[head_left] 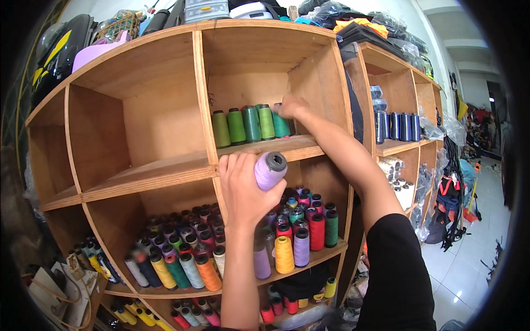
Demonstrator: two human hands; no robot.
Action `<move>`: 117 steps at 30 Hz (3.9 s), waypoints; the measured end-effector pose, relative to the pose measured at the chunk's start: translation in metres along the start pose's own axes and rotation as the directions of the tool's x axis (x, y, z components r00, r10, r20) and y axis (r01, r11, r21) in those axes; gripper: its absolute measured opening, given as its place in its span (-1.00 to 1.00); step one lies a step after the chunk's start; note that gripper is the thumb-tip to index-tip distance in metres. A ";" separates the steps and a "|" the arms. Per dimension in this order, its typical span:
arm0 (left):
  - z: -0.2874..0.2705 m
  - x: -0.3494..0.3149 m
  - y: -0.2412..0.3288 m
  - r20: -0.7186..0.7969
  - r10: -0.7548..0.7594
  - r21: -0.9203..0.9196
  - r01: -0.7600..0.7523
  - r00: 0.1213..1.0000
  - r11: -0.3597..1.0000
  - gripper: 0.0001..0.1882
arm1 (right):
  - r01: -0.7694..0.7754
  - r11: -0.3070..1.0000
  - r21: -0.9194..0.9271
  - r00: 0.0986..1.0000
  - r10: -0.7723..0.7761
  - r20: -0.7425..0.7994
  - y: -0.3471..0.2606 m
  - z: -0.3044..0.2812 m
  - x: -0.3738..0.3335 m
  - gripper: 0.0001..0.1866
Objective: The person sits on the floor and sorts colorful thread spools from a green basket, placing them onto wooden shelves by color. The person repeatedly picks up spools, arranges them, and returns them to the shelf.
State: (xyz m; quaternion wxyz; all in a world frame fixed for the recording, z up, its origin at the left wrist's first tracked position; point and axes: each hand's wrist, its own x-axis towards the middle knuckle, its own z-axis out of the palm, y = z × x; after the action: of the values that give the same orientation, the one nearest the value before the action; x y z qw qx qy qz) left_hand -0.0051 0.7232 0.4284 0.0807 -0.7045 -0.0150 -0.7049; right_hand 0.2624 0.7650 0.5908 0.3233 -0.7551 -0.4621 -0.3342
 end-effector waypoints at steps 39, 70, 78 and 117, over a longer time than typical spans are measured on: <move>-0.022 0.018 0.022 0.226 -0.254 0.112 0.234 0.940 0.966 -0.37 | 0.081 0.967 0.242 0.963 -0.013 -0.269 -0.012 -0.180 -0.117 -0.41; -0.006 0.005 0.003 0.047 -0.050 -0.008 0.050 0.998 0.999 -0.71 | -0.046 0.970 -0.237 0.919 0.134 0.372 0.070 0.035 0.024 -0.59; -0.009 0.007 0.007 0.098 -0.155 -0.019 0.158 0.983 0.987 -0.72 | 0.140 0.906 -0.399 0.910 0.041 0.413 0.040 0.002 -0.008 -0.57; -0.068 -0.459 0.627 0.275 0.930 -0.898 0.410 0.244 0.158 -0.52 | -0.723 -0.439 -0.533 -0.475 0.877 -0.078 0.165 -0.426 -1.208 -0.04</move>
State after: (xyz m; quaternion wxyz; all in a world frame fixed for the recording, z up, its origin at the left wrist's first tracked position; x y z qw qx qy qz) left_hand 0.0099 0.1380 -0.0870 -0.2099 -0.8096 0.5464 0.0439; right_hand -0.0966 -0.2167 -0.1671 0.2000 -0.8773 0.3914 0.1928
